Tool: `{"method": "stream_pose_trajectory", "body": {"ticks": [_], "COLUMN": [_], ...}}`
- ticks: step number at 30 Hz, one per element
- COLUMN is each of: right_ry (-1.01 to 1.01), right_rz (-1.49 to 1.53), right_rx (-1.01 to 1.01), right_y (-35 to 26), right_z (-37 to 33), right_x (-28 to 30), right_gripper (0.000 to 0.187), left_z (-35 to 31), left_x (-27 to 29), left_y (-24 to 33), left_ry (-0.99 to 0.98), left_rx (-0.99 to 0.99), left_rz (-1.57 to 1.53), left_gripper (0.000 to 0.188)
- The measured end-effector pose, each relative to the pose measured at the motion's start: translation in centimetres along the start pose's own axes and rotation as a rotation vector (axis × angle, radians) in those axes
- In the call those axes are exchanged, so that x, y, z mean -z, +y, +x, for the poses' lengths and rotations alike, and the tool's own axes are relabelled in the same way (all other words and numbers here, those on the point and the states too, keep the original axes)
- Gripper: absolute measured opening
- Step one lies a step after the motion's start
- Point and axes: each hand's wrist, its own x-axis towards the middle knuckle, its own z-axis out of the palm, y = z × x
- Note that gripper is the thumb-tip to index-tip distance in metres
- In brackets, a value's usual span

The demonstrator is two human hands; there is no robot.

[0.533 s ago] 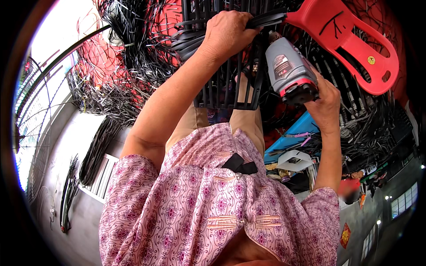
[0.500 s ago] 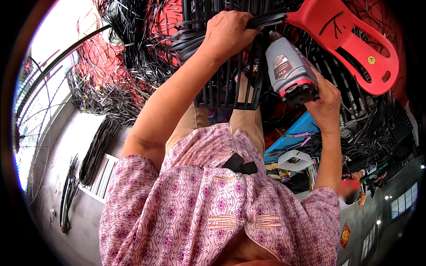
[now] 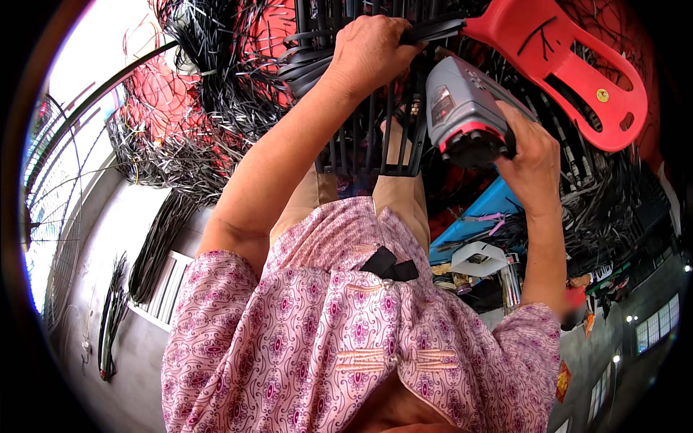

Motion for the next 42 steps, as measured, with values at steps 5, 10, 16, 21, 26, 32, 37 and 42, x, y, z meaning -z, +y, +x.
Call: {"method": "stream_pose_trajectory", "body": {"ticks": [5,10,16,21,26,32,37,42], "right_ry": [0.009,0.178,0.089,0.164,0.159,0.185,0.257,0.180], "right_rz": [-0.019,0.146,0.613,0.759,0.803,0.834,1.160,1.322], "right_rx": [-0.019,-0.068,-0.699,-0.918,-1.049,-0.990,-0.899,-0.734], "right_y": [-0.2,0.6,1.8,2.1,2.6,3.0,3.5,5.4], "right_z": [-0.4,-2.7,-9.9,-14.3,-16.2,-14.6,-8.2,-0.6], "right_x": [-0.3,-2.6,-6.4,-9.3,-10.3,-9.9,-8.9,-9.8], "right_gripper": [0.057,0.056,0.033,0.031,0.032,0.026,0.026,0.032], "left_z": [0.4,0.7,1.4,1.7,2.0,1.3,1.4,1.6], "left_x": [0.1,1.3,3.2,2.1,2.5,2.6,1.0,1.2], "left_y": [-0.2,0.0,1.2,-1.4,-1.0,0.1,-2.0,-2.3], "left_ry": [-0.042,-0.093,-0.375,-0.584,-0.620,-0.441,-0.371,-0.391], "left_rx": [-0.005,-0.015,0.203,0.109,0.012,0.140,0.066,0.075], "left_rz": [-0.023,-0.167,-0.553,-0.959,-0.735,-0.412,-0.699,-0.716], "left_gripper": [0.033,0.039,0.035,0.067,0.055,0.033,0.024,0.022]}}
